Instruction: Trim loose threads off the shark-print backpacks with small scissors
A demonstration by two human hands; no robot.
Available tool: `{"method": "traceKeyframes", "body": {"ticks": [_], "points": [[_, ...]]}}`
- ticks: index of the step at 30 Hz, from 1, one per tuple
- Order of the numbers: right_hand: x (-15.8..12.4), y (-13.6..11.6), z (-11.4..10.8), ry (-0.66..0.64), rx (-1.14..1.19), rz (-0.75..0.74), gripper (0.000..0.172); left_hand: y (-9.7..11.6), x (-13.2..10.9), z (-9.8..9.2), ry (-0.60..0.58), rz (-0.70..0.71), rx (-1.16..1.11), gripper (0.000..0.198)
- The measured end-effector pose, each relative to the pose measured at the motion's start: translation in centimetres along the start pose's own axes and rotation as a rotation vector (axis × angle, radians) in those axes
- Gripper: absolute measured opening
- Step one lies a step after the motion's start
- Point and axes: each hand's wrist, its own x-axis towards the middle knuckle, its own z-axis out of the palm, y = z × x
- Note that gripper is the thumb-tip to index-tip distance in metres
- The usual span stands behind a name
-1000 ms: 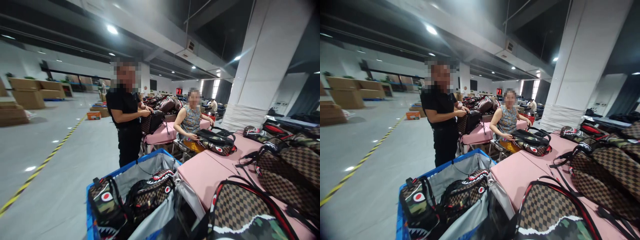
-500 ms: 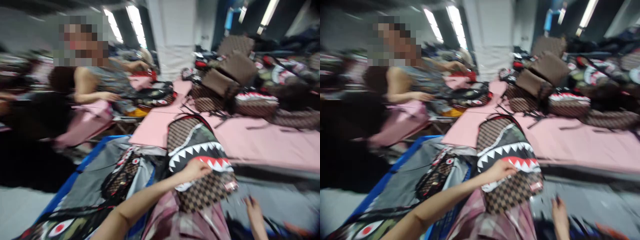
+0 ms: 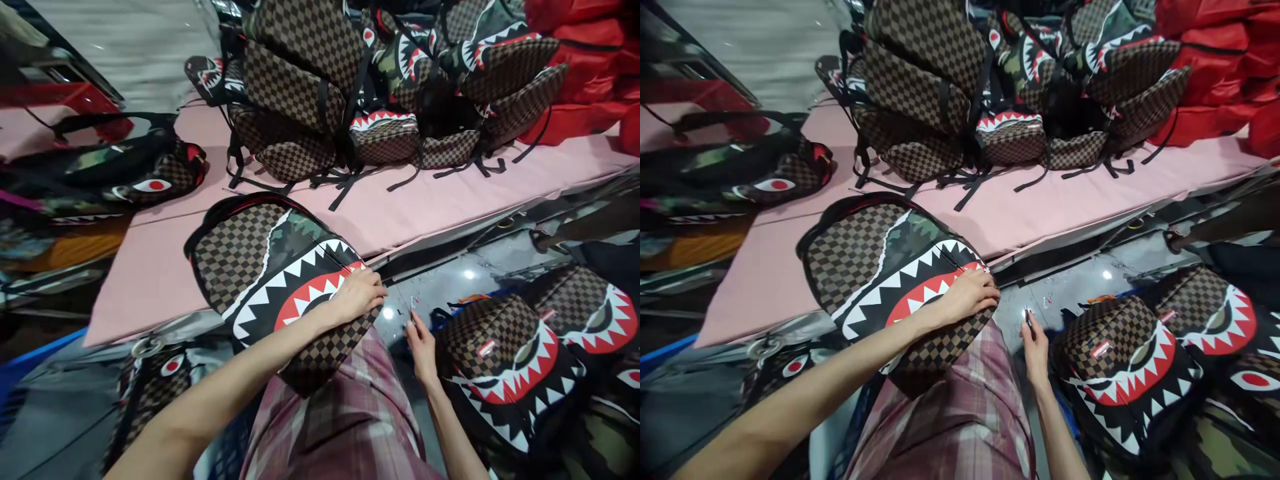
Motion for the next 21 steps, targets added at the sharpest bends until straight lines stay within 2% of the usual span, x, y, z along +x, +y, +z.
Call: {"method": "traceKeyframes", "body": {"ticks": [3,5,7,10,12,14,18,21], "points": [[0.2,-0.3,0.2,-0.068,-0.046,0.016,0.058,1.1,2.1,0.5,-0.126,0.104,0.183,0.025],[0.2,-0.7,0.3,-0.087,-0.082,0.001,0.057,1.5,3.0,0.6,-0.168,0.126,0.229,0.023],[-0.1,-1.3,0.3,-0.100,-0.125,-0.029,0.054,1.3,3.4,0.4,-0.148,0.077,0.212,0.018],[-0.7,-2.6,0.3,-0.099,-0.249,-0.107,0.042,0.4,3.1,0.3,-0.053,-0.139,0.068,0.019],[-1.1,-3.7,0.4,-0.081,-0.357,-0.194,0.036,-0.4,2.5,0.3,-0.025,-0.269,-0.052,0.022],[-1.3,-4.9,0.7,-0.066,-0.440,-0.341,0.031,-0.8,2.0,0.6,-0.019,-0.325,-0.140,0.025],[-0.9,-6.4,1.7,-0.071,-0.585,-0.666,0.025,-0.9,1.6,1.2,-0.009,-0.319,-0.254,0.029],[-0.4,-6.7,2.3,-0.064,-0.695,-0.745,0.025,-0.8,1.7,1.3,-0.006,-0.322,-0.292,0.031]]}}
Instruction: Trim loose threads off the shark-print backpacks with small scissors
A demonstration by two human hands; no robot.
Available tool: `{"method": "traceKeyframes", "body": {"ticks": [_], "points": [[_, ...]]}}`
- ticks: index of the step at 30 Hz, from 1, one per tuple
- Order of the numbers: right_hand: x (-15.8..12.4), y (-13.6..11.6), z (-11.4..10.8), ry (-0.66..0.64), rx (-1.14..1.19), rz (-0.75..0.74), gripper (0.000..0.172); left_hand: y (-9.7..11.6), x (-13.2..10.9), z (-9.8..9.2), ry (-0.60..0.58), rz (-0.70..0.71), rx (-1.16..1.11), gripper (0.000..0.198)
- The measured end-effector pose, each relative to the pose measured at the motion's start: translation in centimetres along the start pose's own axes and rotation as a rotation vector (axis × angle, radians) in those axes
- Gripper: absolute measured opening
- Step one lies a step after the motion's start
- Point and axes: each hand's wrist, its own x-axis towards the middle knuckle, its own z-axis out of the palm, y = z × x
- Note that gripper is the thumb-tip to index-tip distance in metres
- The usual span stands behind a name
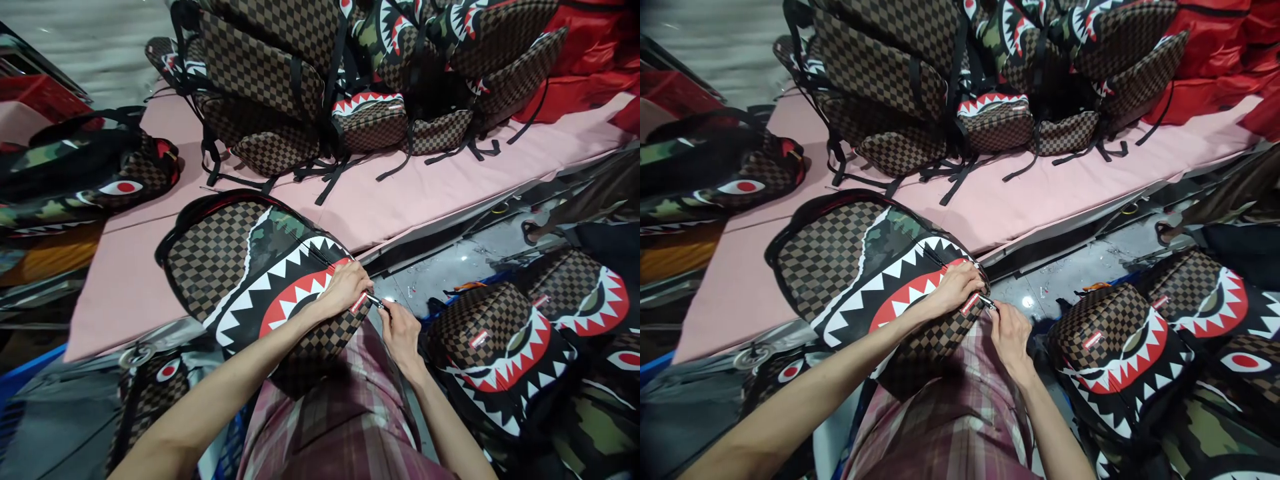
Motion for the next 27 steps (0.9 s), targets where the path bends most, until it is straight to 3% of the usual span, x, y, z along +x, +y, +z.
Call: {"method": "traceKeyframes", "body": {"ticks": [20,27], "points": [[0.37,0.13,-0.06,-0.091,-0.003,0.124,0.029,-0.05,0.47,0.16,0.038,-0.058,-0.052,0.028],[0.45,0.09,0.41,-0.075,-0.064,0.047,0.029,0.19,0.75,0.64,0.043,-0.088,-0.017,0.028]]}}
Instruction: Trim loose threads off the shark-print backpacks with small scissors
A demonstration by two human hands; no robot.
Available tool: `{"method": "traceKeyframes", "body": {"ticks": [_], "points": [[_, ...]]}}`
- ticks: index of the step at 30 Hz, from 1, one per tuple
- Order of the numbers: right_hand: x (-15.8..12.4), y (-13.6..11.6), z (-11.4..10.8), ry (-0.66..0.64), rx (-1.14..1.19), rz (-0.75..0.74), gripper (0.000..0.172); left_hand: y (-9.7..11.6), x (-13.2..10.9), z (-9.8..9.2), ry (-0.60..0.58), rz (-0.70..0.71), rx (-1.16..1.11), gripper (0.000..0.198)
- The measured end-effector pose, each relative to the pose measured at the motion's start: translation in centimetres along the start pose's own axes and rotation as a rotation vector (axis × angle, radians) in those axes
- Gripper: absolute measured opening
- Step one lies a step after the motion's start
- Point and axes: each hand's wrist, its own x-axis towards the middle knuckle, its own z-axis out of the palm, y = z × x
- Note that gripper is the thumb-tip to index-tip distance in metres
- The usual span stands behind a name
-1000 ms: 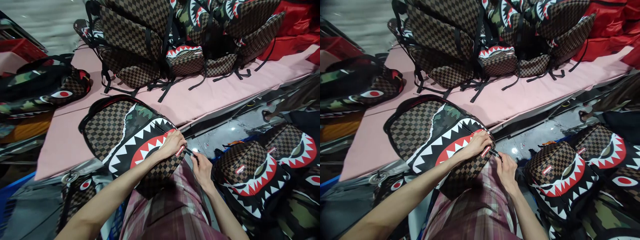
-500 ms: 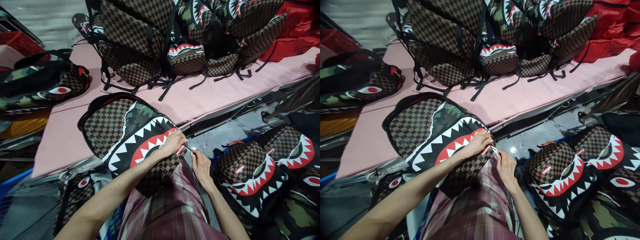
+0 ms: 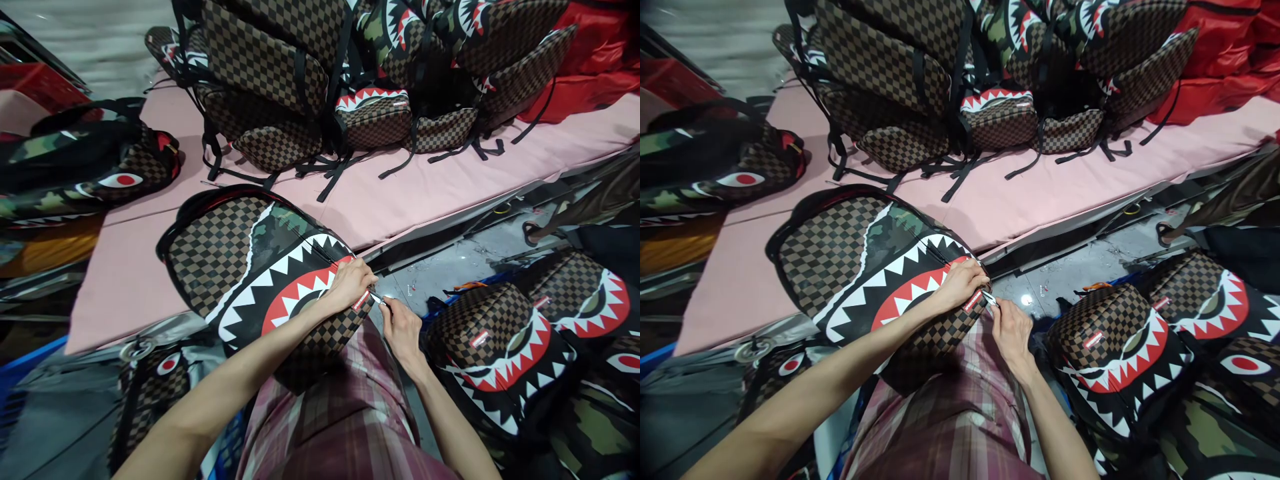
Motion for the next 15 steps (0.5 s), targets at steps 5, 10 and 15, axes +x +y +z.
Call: {"method": "traceKeyframes", "body": {"ticks": [5,10,15], "points": [[0.0,0.6,0.1,-0.018,0.173,0.107,0.030,0.2,0.1,-0.9,-0.053,0.000,-0.110,0.032],[-0.3,1.8,-0.1,-0.022,0.527,0.419,0.033,-0.1,0.0,-2.5,-0.103,0.129,0.006,0.027],[-0.4,1.5,-0.2,-0.154,0.515,0.384,0.033,-0.6,0.3,-2.0,-0.168,0.169,0.189,0.024]]}}
